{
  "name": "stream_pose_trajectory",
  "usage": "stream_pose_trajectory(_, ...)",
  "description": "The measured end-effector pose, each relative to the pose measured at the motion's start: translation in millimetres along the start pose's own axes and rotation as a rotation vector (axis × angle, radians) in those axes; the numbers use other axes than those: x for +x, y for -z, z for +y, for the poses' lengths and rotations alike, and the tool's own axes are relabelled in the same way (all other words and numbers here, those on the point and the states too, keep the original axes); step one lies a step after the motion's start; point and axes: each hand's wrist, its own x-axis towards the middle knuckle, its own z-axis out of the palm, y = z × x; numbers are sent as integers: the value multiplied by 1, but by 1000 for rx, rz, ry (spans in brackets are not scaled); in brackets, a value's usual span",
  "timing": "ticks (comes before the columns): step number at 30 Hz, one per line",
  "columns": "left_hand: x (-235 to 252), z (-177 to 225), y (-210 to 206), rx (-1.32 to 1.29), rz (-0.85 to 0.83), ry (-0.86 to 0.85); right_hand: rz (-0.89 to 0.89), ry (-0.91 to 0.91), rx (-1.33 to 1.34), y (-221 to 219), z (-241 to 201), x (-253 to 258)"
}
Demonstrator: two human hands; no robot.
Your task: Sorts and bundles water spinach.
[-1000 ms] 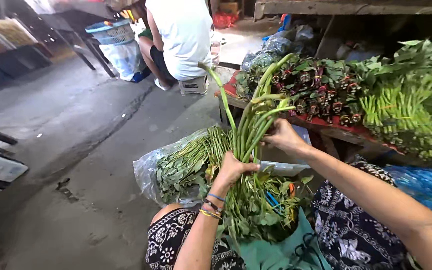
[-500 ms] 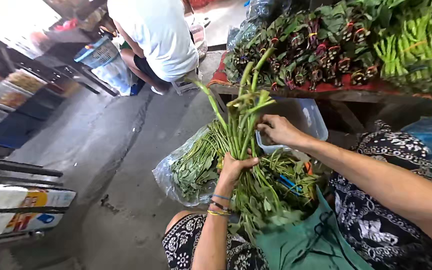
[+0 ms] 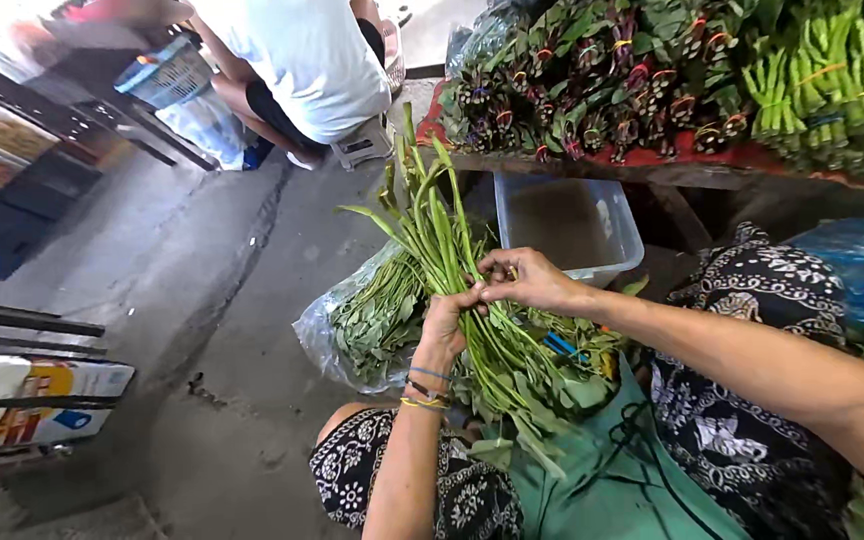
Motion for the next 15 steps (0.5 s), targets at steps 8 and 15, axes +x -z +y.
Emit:
stream_pose_trajectory(8,9,2,10,-162,-44,36,90,-249,202,-4,-10,2)
stream_pose_trajectory(15,23,0,19,-314,28,55,150,63,-210,-2,-6,-3)
